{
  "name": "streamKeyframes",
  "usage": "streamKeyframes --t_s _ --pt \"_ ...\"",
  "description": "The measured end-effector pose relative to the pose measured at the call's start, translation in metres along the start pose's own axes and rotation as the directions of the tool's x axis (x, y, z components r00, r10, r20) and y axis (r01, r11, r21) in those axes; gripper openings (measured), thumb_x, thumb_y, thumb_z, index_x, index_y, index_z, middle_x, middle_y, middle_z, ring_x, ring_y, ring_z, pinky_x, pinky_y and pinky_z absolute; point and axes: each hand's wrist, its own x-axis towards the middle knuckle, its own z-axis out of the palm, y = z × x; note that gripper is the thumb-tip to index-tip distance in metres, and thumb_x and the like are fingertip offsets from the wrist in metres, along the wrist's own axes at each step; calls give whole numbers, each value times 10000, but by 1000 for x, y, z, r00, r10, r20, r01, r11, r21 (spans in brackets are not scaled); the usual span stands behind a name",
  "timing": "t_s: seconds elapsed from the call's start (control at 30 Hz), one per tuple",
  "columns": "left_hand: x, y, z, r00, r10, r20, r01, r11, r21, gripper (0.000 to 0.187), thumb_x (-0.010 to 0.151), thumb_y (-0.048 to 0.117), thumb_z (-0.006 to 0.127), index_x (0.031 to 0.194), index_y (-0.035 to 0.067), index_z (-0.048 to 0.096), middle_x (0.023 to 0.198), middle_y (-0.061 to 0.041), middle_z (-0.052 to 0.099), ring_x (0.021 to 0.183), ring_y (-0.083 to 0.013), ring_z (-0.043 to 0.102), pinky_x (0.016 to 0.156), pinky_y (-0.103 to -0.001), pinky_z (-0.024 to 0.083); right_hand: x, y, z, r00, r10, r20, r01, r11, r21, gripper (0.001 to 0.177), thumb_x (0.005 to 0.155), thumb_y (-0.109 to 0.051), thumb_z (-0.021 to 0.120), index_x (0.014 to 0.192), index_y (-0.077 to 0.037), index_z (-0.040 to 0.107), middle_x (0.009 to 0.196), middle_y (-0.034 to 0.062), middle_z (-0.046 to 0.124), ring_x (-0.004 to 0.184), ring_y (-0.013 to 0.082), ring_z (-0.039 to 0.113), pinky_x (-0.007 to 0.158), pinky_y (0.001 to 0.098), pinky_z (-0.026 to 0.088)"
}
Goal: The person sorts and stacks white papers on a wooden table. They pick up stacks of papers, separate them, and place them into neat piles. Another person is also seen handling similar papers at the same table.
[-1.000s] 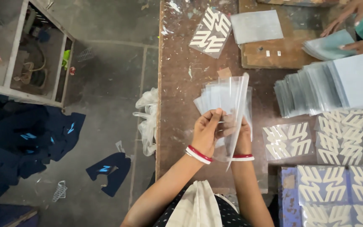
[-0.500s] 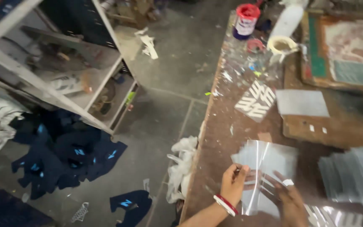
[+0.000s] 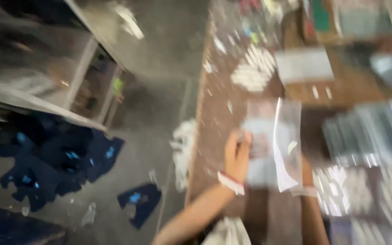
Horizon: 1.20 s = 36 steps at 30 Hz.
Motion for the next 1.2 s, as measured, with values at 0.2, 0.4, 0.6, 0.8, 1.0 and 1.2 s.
streamKeyframes --t_s 0.2,0.4,0.6,0.8,1.0,1.2 --pt "44 -159 -107 998 23 -52 -8 963 269 503 997 102 610 1460 20 433 1442 -195 542 1228 -252 608 1033 -379 518 -8 -30 -34 909 332 -252 -324 943 74 339 1020 -230 576 1277 -42 691 1101 136 744 967 239 697 863 364 545" --pt "20 -185 -149 967 27 -254 98 878 469 633 1007 138 613 1539 -35 319 1568 -207 443 1380 -258 520 1137 -363 413 0 -26 -27 892 394 -220 -400 916 17 364 1024 -329 656 1185 -8 718 1066 169 735 952 264 709 853 369 537" --pt "72 -188 -151 958 -49 -282 139 942 306 607 1017 94 523 1575 -2 305 1458 -241 600 1260 -299 597 1045 -377 463 48 -13 8 907 380 -179 -413 885 -214 491 1057 -473 637 1087 8 730 1036 235 714 974 379 680 876 438 525" --pt "83 -154 -129 990 -105 -92 139 706 694 603 1011 54 617 1560 50 365 1559 -203 478 1408 -291 478 1141 -358 385 60 -45 18 942 308 -132 -325 936 -136 619 926 -527 668 1251 -1 652 1159 277 619 1019 425 638 902 472 511" --pt "33 -168 -145 997 -46 -69 71 903 423 615 1017 40 523 1584 28 287 1613 -210 421 1457 -308 480 1188 -377 388 16 -39 35 963 187 -195 -235 936 -262 642 967 -497 668 1344 22 634 1250 332 578 1140 476 567 1004 520 460" --pt "22 -153 -141 988 -130 -89 155 900 408 711 932 -24 623 1563 40 303 1570 -194 431 1443 -285 435 1167 -390 378 1 -82 41 931 212 -297 -319 868 -380 723 944 -463 711 1364 111 579 1233 354 594 1136 500 560 987 541 445"
